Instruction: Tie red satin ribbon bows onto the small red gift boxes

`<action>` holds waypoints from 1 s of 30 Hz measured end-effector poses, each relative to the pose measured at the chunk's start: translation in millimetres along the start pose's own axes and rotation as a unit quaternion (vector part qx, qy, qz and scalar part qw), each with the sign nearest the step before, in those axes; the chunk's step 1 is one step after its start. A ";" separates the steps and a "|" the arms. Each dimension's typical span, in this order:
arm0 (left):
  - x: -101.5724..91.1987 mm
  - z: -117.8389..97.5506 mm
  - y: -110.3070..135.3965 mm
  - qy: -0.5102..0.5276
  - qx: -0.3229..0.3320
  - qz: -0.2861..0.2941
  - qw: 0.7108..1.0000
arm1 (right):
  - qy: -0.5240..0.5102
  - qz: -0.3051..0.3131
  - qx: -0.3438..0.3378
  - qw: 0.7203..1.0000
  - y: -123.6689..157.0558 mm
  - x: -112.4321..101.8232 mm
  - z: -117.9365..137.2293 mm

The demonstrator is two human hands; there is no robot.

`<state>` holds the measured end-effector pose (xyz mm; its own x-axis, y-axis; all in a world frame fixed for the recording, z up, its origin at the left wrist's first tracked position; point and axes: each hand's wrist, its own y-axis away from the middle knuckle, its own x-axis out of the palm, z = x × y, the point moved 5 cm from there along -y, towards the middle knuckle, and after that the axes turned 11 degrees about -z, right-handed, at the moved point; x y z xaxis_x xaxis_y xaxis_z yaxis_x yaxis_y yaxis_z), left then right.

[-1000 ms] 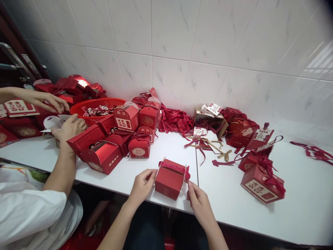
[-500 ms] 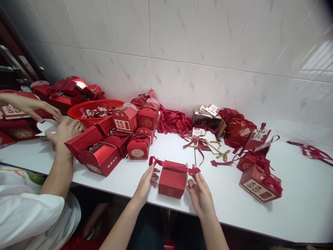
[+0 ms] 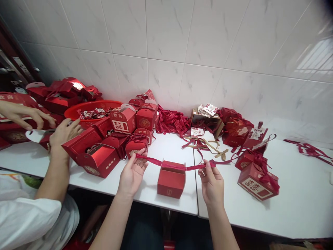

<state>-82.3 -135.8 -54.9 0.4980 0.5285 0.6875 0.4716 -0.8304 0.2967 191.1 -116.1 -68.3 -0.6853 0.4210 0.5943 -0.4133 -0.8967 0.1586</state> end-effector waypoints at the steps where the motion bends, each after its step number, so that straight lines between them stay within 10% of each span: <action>1: 2.9 -4.7 0.9 -0.014 0.023 0.007 1.000 | 0.011 0.001 -0.024 1.000 -1.2 2.5 5.1; 12: 78.1 -52.2 25.2 -0.288 0.279 0.130 0.907 | 0.195 0.084 -0.295 0.932 -5.1 56.5 77.0; 19: 116.5 -48.4 43.7 -0.301 0.304 0.184 0.885 | 0.139 0.164 -0.286 0.934 7.8 90.8 88.5; 30: 124.2 -46.5 43.6 -0.285 0.288 0.212 0.889 | 0.089 0.190 -0.261 0.942 9.9 94.3 83.2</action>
<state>-33.7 -114.6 74.2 0.9303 0.3300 0.1602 0.3668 -0.8349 -0.4103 172.3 -96.7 54.8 -0.9133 0.1417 0.3818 -0.3254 -0.8176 -0.4750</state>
